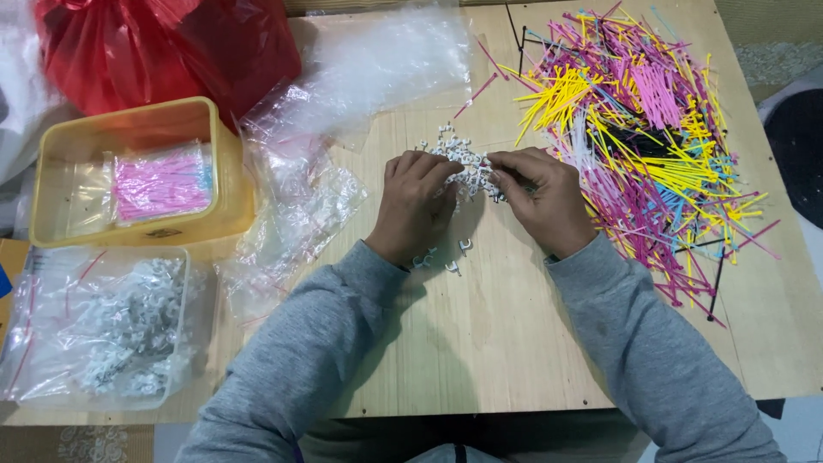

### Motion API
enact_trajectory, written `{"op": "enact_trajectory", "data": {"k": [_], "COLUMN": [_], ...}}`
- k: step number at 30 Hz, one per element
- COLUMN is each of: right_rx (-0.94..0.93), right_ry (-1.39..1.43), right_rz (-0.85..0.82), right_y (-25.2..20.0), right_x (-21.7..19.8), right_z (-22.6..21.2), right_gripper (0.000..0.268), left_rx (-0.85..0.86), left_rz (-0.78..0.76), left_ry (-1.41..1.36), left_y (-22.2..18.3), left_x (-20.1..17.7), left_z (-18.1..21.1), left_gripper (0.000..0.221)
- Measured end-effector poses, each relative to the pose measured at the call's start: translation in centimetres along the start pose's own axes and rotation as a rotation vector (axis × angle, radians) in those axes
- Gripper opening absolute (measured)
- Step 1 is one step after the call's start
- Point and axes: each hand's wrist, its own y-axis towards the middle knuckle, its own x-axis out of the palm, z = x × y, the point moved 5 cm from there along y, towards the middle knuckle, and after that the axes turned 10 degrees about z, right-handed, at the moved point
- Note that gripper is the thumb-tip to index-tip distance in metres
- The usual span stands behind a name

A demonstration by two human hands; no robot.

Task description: Picking up small white plastic components from a table and placing them into a small plastic bag.

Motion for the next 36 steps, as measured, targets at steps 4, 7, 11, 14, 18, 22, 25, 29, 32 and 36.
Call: {"op": "enact_trajectory", "data": {"k": [4,7,11,14,18,22,25,29,32,36], "right_rx": [0.029,0.082,0.16,0.24,0.163,0.144,0.13,0.017,-0.026,0.027], "right_ry": [0.078,0.111,0.234,0.319,0.247,0.229,0.181,0.104,0.087,0.099], "right_rz": [-0.024,-0.07,-0.066,-0.116,-0.131,-0.119,-0.141,-0.234,-0.306,-0.372], "right_y": [-0.1,-0.6,-1.6,-2.1,-1.4,-1.5,-1.4,-1.4,-1.6,-1.7], "right_x": [0.5,1.1,2.0,2.7,2.3,1.9,1.8,2.4,2.8,2.9], "right_z": [-0.8,-0.2,0.8,0.9,-0.1,0.2,-0.4,-2.1,-3.1,-3.6], "right_gripper": [0.02,0.022,0.023,0.023,0.02,0.019,0.017,0.022,0.022,0.022], "left_rx": [-0.041,-0.056,-0.072,-0.092,-0.117,-0.117,-0.149,-0.149,-0.13,-0.128], "left_rz": [0.002,-0.006,-0.016,-0.026,-0.024,-0.07,-0.147,-0.215,-0.24,-0.262], "left_ry": [-0.042,-0.042,-0.089,-0.108,-0.111,-0.075,-0.037,-0.007,-0.003,0.01], "left_y": [0.1,-0.1,-0.4,-0.5,-1.0,-1.4,-2.1,-3.2,-3.1,-3.1], "left_x": [-1.1,-1.6,-1.9,-2.6,-3.8,-4.4,-4.1,-3.5,-3.9,-3.9], "left_z": [0.4,0.5,0.8,1.1,1.1,1.2,1.1,0.6,0.8,0.8], "left_gripper": [0.026,0.026,0.024,0.024,0.024,0.023,0.021,0.021,0.021,0.021]}}
